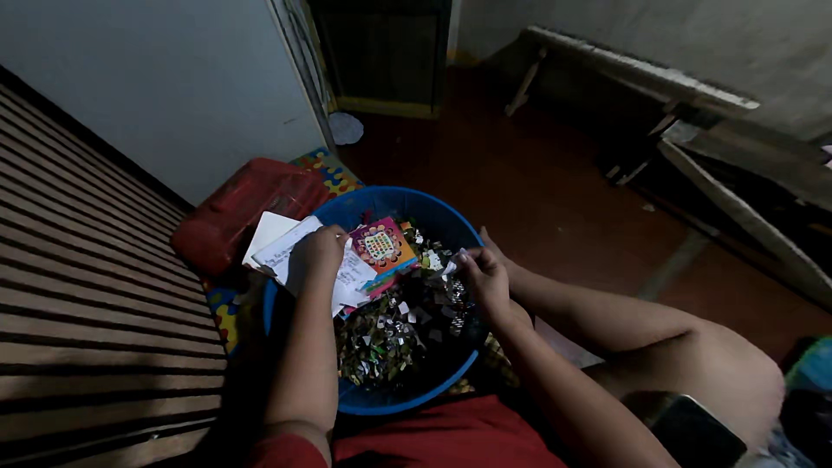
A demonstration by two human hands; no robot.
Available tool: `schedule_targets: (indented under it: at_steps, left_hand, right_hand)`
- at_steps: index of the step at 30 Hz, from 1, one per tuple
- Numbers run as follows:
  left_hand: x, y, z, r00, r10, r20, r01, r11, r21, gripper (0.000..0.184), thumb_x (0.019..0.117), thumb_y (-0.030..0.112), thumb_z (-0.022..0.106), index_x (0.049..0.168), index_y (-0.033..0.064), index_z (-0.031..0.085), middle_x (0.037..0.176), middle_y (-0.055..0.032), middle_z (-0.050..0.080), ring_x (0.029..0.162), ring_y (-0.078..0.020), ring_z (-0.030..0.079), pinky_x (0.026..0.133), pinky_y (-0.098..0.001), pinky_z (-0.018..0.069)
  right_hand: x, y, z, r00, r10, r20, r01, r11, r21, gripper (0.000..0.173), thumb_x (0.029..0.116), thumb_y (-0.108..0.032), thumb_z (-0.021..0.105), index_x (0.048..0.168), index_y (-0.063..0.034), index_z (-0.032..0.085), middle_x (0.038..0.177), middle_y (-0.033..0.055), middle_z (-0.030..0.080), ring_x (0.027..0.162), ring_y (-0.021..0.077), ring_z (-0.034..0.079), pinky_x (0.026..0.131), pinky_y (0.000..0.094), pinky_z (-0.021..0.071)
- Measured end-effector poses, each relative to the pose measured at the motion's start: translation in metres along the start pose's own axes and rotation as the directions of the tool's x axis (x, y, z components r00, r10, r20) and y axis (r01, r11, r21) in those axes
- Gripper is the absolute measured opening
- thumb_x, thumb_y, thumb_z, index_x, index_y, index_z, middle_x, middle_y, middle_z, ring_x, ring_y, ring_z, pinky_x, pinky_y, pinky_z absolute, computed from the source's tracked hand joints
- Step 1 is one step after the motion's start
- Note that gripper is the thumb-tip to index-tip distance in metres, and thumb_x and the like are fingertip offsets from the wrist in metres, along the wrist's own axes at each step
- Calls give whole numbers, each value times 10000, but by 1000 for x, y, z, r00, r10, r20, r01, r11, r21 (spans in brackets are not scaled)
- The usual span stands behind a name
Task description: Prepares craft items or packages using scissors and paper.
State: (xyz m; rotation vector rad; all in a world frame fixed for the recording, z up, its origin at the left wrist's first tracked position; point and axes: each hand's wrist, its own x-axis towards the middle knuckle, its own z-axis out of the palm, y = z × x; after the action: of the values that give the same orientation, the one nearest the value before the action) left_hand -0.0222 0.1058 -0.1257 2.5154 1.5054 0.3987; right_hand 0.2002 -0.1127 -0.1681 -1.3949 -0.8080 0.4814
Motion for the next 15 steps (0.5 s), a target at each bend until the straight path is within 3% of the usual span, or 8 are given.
schedule_targets:
  at_steps: [3,5,8,10,13,15]
  left_hand:
    - [-5,23,-2,992,68,-109,-88,978,-190,372,957,264,735,1259,49,708,1322,-264,614,1222,-492,569,1021,-682,432]
    - [-11,52,6,981,175,-82,-193,903,-384,396,966,267,722,1270,18,674,1356,-241,584,1254,-425,562,1048,-607,458]
    - [-37,105,10,917,354,181,-179,773,-609,433,951,291,738,1276,21,644,1265,-182,646,1180,-305,628,1024,-509,515]
    - [-52,125,11,849,435,299,-156,748,-645,491,930,326,761,1291,18,632,1204,-155,675,1096,-252,659,980,-455,535]
    - [-57,129,13,856,421,300,-148,755,-639,285,989,215,688,1167,-8,673,1111,-148,692,947,-215,683,890,-402,563]
    - [-54,125,10,857,406,316,-151,785,-600,224,1007,188,662,1131,6,703,1103,-137,710,933,-201,692,899,-393,561]
  right_hand:
    - [0,1,1,1000,-13,1,13,997,73,67,969,-57,640,968,8,659,822,29,687,735,69,655,722,262,570]
    - [0,0,2,1000,-15,22,13,997,78,68,957,-49,655,986,13,655,824,28,690,734,68,660,723,259,577]
    - [-1,0,2,998,15,62,-23,992,122,82,960,-46,654,1012,12,628,811,32,682,682,72,644,655,253,564]
    - [-2,-2,2,992,42,118,-63,983,173,109,968,-39,635,1050,9,580,816,37,670,643,82,631,596,256,555]
    - [-4,-3,2,979,28,201,-74,971,227,103,981,-34,606,1056,-7,542,838,32,679,688,105,674,662,303,606]
    - [-5,-2,3,971,10,238,-48,986,157,111,991,-62,601,1069,12,571,868,35,680,729,93,671,702,289,596]
